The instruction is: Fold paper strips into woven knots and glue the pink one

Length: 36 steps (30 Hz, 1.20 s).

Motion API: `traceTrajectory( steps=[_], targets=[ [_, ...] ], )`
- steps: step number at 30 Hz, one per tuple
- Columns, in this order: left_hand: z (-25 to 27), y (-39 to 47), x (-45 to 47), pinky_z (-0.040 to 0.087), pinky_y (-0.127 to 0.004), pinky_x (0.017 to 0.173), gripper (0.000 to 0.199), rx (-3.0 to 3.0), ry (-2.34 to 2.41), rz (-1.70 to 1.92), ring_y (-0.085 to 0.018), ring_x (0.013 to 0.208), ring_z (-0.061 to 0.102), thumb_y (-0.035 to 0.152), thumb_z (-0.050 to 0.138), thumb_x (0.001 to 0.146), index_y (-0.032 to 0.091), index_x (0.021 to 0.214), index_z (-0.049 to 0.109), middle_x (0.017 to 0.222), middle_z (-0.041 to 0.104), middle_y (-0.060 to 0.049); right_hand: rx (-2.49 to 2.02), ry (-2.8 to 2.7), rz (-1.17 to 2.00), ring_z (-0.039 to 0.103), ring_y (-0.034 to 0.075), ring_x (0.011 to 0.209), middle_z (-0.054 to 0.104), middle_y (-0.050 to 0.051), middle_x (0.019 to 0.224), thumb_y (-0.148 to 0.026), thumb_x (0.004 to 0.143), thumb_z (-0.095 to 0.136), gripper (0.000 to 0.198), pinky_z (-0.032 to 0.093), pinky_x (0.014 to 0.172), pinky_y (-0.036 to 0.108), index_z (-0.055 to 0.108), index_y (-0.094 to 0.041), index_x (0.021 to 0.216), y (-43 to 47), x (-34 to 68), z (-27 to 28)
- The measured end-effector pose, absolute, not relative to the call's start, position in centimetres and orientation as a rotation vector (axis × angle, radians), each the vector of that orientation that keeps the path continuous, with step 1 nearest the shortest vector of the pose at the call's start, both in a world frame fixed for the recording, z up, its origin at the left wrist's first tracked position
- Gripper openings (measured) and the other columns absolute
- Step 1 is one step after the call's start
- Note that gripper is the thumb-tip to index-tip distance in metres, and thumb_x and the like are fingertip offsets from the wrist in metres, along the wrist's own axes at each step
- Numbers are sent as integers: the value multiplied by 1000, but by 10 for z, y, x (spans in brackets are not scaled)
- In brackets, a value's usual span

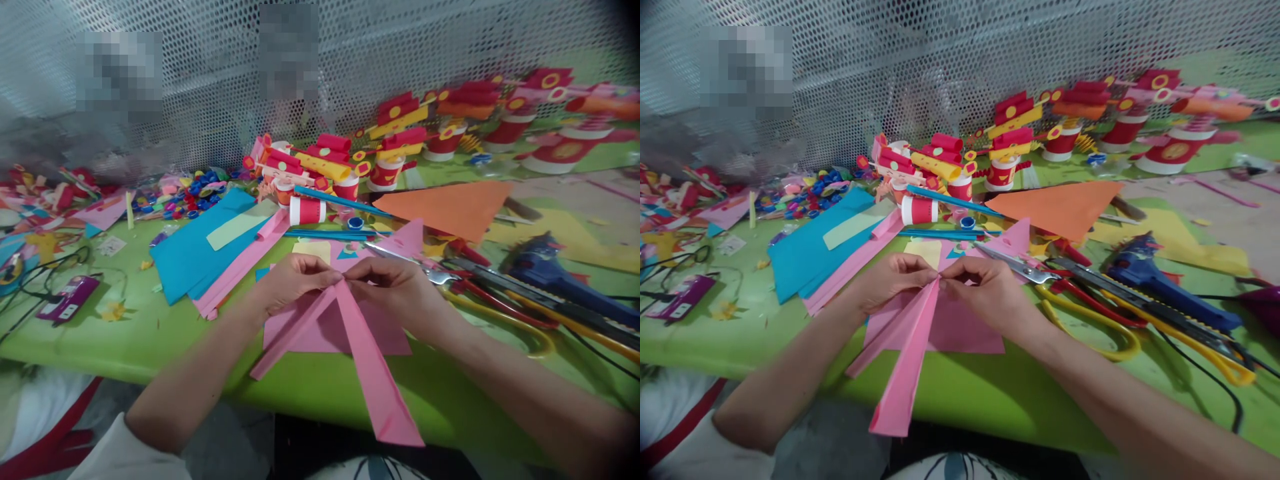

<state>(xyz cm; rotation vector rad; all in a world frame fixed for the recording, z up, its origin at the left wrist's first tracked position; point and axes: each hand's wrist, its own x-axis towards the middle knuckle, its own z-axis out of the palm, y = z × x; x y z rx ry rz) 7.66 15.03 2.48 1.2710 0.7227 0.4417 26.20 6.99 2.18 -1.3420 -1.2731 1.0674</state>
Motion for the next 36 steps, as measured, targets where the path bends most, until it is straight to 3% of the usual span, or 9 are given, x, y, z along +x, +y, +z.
traceTrajectory(
  steps=[6, 9, 14, 26, 36],
  targets=[
    [30, 140, 79, 44, -27, 69, 28, 1793, 778, 578, -15, 76, 59, 42, 63, 91, 15, 86, 68, 81, 67, -3, -1360, -1298, 1063, 64, 17, 67, 74, 4, 77, -36, 77, 77, 16, 51, 60, 29, 76, -20, 79, 71, 264, 23],
    [35, 137, 78, 45, -27, 70, 25, 1896, 777, 568, -16, 79, 60, 39, 55, 96, 17, 88, 66, 83, 66, -2, -1373, -1303, 1045, 65, 17, 69, 75, 4, 78, -36, 77, 76, 16, 51, 61, 28, 75, -20, 78, 71, 266, 23],
    [32, 138, 78, 48, -27, 73, 15, 1884, 725, 525, -16, 83, 62, 32, 58, 94, 18, 95, 64, 89, 68, -3, -1403, -1360, 964, 67, 20, 71, 76, 4, 79, -37, 79, 74, 16, 51, 61, 31, 76, -22, 80, 72, 268, 20],
    [30, 142, 77, 49, -28, 74, 20, 1788, 775, 512, -17, 85, 66, 35, 63, 92, 17, 98, 68, 93, 72, -6, -1355, -1364, 962, 67, 21, 74, 77, 4, 82, -38, 79, 76, 15, 52, 66, 34, 78, -24, 81, 71, 266, 19],
    [39, 136, 76, 40, -26, 65, 19, 1968, 798, 491, -14, 75, 56, 34, 56, 96, 19, 86, 63, 80, 63, 0, -1338, -1341, 1015, 67, 21, 76, 77, 4, 83, -35, 78, 76, 12, 52, 69, 34, 78, -24, 80, 71, 267, 16]
  ],
)
